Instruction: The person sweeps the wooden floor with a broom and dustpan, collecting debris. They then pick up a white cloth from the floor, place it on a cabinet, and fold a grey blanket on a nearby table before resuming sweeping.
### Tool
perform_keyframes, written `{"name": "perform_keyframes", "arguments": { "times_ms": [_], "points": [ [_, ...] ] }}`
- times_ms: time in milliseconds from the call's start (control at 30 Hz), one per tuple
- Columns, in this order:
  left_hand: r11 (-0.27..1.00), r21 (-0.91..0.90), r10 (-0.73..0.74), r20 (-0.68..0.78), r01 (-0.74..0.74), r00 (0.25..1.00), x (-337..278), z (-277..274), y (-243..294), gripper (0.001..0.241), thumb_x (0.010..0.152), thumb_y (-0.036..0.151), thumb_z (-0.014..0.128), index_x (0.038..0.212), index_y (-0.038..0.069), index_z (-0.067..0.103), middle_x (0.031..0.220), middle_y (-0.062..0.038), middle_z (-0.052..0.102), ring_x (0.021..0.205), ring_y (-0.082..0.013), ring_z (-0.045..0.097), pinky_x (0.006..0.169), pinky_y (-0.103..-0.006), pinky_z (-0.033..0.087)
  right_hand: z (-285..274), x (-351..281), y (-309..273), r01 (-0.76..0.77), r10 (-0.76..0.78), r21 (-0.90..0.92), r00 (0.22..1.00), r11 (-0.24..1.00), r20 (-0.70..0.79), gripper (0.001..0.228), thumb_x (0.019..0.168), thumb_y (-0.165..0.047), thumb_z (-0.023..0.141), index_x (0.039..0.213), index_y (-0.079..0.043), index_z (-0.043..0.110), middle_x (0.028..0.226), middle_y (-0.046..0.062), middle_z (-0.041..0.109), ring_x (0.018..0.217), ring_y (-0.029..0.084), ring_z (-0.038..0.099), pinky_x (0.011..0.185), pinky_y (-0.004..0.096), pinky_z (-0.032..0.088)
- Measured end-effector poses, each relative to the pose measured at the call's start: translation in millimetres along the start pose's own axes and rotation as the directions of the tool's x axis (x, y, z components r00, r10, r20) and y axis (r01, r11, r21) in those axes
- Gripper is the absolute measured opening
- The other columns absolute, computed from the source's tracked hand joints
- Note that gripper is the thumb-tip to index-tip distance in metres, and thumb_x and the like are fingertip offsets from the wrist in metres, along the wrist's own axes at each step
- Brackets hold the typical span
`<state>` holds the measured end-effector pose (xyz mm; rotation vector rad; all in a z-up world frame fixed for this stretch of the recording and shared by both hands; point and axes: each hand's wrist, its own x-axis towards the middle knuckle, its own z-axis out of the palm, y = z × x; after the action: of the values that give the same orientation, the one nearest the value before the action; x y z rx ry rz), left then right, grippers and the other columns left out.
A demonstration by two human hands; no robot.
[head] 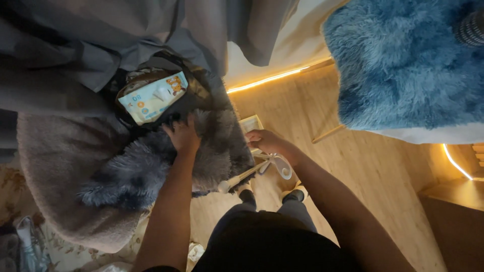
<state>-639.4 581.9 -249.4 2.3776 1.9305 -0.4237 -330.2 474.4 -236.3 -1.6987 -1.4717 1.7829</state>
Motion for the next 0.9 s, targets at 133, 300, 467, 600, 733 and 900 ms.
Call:
{"name": "perform_keyframes", "arguments": {
  "times_ms": [133,300,467,600,733,900],
  "points": [
    [1.000,0.013,0.008,0.041,-0.009,0.999,29,58,-7,0.034,0.105,0.027,0.060,0.138,0.020,0.067,0.146,-0.009,0.064,0.143,-0.0372,0.050,0.126,-0.0782,0.013,6,1,16,0.013,-0.012,0.011,0.999,1.000,-0.043,0.054,0.092,-0.028,0.072,0.140,-0.010,0.058,0.131,0.011,0.071,0.117,0.024,0.069,0.092,0.041,0.055],
    [0.957,-0.223,0.242,0.277,-0.183,0.930,17,-42,-5,0.036,0.093,0.031,0.061,0.117,0.010,0.077,0.122,-0.019,0.074,0.112,-0.0372,0.071,0.099,-0.0514,0.055,-6,-28,-16,0.028,-0.024,0.070,0.998,0.997,-0.057,0.056,0.089,-0.031,0.074,0.139,-0.009,0.060,0.130,0.012,0.071,0.113,0.023,0.071,0.088,0.039,0.058],
    [0.846,-0.357,0.480,0.188,-0.396,0.857,-34,-244,8,0.043,0.078,0.030,0.076,0.117,0.012,0.073,0.108,-0.017,0.073,0.099,-0.0366,0.070,0.086,-0.0482,0.055,-16,-50,-61,-0.033,0.038,0.061,0.996,0.998,-0.083,0.069,0.081,-0.025,0.077,0.143,-0.008,0.050,0.134,0.010,0.064,0.111,0.026,0.070,0.087,0.042,0.061],
    [0.705,-0.395,0.546,-0.227,-0.589,0.807,-79,-354,34,0.049,0.076,0.018,0.077,0.125,0.014,0.071,0.104,-0.020,0.072,0.094,-0.0382,0.070,0.081,-0.0488,0.053,-33,-56,-60,0.300,-0.259,0.230,0.947,0.926,-0.189,0.078,0.075,-0.013,0.081,0.145,-0.004,0.047,0.139,0.012,0.062,0.125,0.028,0.061,0.102,0.041,0.054],
    [0.497,-0.430,0.519,-0.549,-0.754,0.655,-89,-386,75,0.044,0.075,0.007,0.076,0.118,0.009,0.072,0.122,-0.014,0.071,0.082,-0.0332,0.070,0.077,-0.0458,0.052,-77,-120,-95,0.410,-0.342,0.035,0.800,0.911,-0.493,0.065,0.081,-0.012,0.077,0.141,-0.003,0.054,0.134,0.011,0.066,0.121,0.027,0.064,0.103,0.039,0.054],
    [0.271,-0.332,0.350,-0.840,-0.903,0.414,-78,-379,125,0.040,0.078,-0.004,0.079,0.115,0.008,0.068,0.121,-0.008,0.062,0.114,-0.0281,0.063,0.095,-0.0364,0.054,-151,-235,-111,0.409,-0.484,-0.328,0.373,0.852,-0.792,0.045,0.089,-0.011,0.070,0.133,-0.002,0.064,0.127,0.010,0.073,0.116,0.024,0.068,0.104,0.037,0.055]
  ]
}}
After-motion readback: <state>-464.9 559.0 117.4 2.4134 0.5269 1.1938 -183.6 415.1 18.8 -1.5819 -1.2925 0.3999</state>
